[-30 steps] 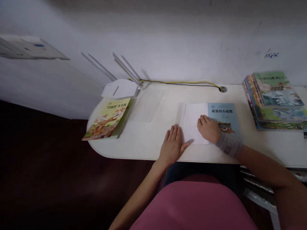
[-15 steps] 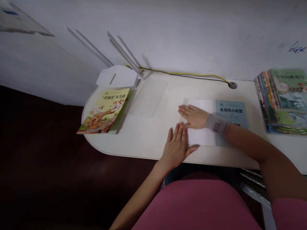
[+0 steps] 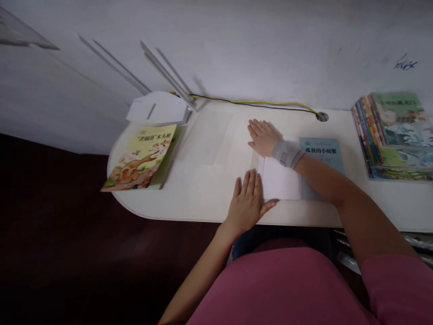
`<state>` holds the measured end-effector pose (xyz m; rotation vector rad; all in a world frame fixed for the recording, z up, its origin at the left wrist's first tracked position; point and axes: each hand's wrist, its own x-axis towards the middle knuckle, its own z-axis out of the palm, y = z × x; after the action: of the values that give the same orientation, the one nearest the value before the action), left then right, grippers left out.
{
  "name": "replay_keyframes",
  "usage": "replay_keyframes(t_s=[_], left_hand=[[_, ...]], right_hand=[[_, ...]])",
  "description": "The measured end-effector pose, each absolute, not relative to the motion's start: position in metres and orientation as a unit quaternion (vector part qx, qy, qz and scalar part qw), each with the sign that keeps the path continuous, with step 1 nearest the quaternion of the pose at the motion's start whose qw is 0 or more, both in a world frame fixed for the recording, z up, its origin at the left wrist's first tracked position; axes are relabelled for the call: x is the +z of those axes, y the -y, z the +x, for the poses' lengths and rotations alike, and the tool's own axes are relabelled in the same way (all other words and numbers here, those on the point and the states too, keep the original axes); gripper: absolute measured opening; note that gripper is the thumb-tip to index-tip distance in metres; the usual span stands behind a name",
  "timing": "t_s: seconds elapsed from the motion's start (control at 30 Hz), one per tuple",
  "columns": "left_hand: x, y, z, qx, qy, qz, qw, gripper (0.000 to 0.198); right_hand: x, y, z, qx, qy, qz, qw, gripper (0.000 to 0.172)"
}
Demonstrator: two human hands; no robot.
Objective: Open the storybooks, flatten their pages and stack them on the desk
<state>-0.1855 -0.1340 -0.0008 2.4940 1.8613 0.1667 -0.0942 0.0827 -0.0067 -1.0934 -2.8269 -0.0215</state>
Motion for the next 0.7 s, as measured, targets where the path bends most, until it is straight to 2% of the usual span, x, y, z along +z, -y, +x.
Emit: replay_keyframes(t_s=[0.2,0.4,0.7], left_hand=[[-0.001,0.132,-0.185,0.031,-0.595,0.803,0.011,0.098],[0.001,0.132,-0.186,0.010,-0.589,0.808,0.029,0.094],[0.002,0.132,-0.185,0.033,-0.596,0.802,0.022,0.096]], right_hand=[[0.011,-0.024,-0.078,-0.008,0.938,-0.333,0.098,0.059],[0.014,0.015,-0.081,0.093,0.967,-0.236,0.004,0.066],[-0.006,-0.047,-0.097,0.074,0.952,-0.298,0.020,0.064]])
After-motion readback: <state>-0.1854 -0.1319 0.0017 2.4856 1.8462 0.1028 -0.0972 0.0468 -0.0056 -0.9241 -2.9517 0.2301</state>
